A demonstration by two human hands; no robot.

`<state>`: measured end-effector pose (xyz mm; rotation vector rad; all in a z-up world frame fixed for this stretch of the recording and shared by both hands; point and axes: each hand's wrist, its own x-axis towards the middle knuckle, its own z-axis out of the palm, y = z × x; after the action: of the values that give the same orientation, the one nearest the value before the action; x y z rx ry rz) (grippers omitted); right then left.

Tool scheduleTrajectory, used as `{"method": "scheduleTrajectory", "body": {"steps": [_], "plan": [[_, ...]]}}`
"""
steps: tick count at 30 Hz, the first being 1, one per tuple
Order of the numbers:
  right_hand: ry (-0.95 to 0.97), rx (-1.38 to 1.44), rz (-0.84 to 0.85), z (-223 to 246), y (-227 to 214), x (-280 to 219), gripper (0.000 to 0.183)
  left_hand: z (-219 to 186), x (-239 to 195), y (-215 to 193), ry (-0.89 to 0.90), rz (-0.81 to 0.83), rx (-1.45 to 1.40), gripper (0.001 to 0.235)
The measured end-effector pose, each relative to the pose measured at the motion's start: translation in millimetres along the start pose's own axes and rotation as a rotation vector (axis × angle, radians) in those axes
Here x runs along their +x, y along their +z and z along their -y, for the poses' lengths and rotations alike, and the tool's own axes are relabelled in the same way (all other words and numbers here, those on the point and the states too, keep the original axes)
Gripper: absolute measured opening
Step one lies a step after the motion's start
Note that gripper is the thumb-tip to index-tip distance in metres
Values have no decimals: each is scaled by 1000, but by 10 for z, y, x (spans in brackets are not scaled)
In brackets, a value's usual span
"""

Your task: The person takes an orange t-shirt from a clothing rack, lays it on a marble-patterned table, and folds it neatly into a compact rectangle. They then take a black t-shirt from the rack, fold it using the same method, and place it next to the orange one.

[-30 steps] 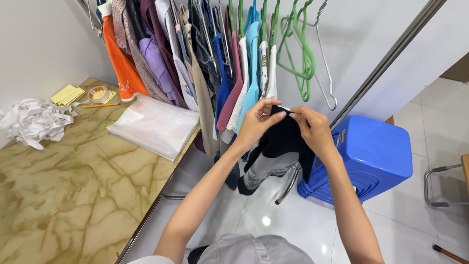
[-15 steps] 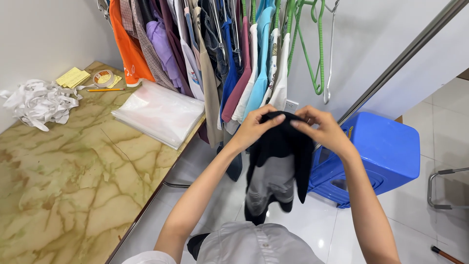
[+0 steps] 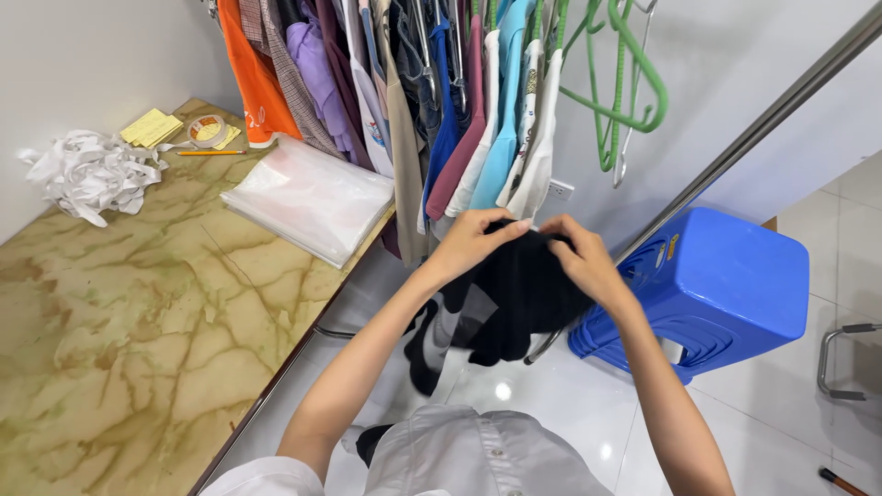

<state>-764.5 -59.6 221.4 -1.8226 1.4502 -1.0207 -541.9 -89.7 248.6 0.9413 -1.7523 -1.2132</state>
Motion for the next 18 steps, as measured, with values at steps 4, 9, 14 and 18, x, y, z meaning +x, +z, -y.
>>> {"method": "scheduleTrajectory", "body": {"steps": [4,9,14,18], "plan": [[-64,156,-176,24,420,7,20,-41,62,-18,10,-16,7,33],[-198,98,-39,-104,269,193,12,5,69,-320,-15,184,199,38],[-219,-79,118,395,-6,120,13,744,-63,-241,-182,454,120,47],[-272,-162,-6,326,-78,50,12,1759,-206,-3,-377,501,76,25]]}}
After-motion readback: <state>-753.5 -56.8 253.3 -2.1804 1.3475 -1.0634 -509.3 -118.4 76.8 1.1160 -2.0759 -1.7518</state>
